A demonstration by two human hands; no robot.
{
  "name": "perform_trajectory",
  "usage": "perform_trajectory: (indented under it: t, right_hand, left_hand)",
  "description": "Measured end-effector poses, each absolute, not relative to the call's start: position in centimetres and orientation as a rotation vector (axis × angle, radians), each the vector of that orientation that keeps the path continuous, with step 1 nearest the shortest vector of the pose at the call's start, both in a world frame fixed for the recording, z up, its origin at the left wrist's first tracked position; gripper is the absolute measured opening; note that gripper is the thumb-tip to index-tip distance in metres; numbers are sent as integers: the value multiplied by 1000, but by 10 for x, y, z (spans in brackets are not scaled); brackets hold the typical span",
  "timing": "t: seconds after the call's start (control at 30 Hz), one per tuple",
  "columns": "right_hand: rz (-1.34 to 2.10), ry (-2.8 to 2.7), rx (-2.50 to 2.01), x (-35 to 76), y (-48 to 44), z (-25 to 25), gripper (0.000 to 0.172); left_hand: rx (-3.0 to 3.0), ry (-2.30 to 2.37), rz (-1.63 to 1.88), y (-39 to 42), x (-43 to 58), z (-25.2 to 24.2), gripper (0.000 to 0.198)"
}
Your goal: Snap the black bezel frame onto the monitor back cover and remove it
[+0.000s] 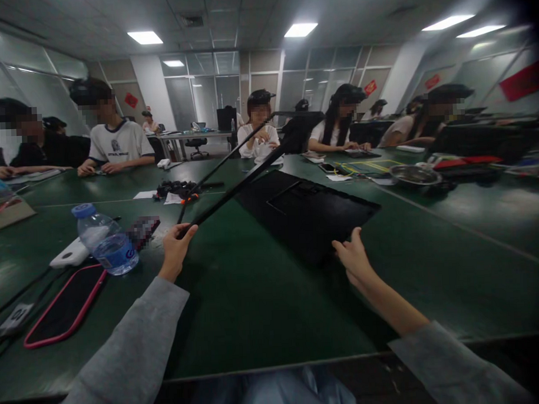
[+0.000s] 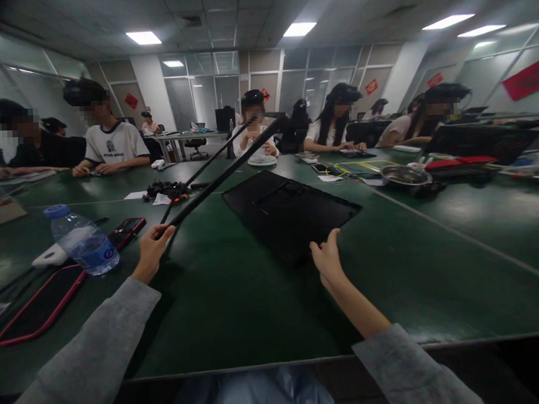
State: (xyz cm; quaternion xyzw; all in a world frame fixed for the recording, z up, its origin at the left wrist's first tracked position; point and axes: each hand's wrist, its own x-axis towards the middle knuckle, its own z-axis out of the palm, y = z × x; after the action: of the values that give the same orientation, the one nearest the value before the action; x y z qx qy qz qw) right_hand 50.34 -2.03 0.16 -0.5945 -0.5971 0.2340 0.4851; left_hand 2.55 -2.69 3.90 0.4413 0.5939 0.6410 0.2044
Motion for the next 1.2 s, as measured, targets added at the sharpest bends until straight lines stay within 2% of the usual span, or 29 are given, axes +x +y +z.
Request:
perform_trajectory:
  t: [0.1,0.3,0.37,0.47,0.53,0.67,0.73,0.8,1.03,1.2]
  right_hand:
    - [869,-1292,-1517,511,-4,22,108]
    - [1250,-1540,-1411,551,48,43,95]
    - [1159,-1574,-1431,557,63,37,87]
    - [684,-1471,-1504,558,77,29,64]
    - [529,-1343,-1444,555,78,31,51]
    - [974,-1247,-1181,550,70,45,59]
    - [1058,-1300,-1161,549,68,49,55]
    - [960,-1384,-1187,548,68,47,50]
    - [286,-1641,-1353,550,78,28,58]
    - [108,-1677,-1543,555,80,24,62]
  left_hand:
    - [1280,1679,1804,-29,24,42,53]
    - [1472,1778,1727,-28,18,38,51]
    - [1536,1800,1687,-27,17,36,51]
    - [1658,1809,1629,-27,20,33,48]
    - [1760,1819,1598,-28,23,33,45]
    - [2000,1830,1481,-30,31,36,38]
    - [2098,1818,1412,-31,35,36,36]
    - [2141,1828,1374,-32,38,36,36]
    - [2165,1925,1191,-34,45,30,37]
    - [2283,1935,1079,-39,54,28,37]
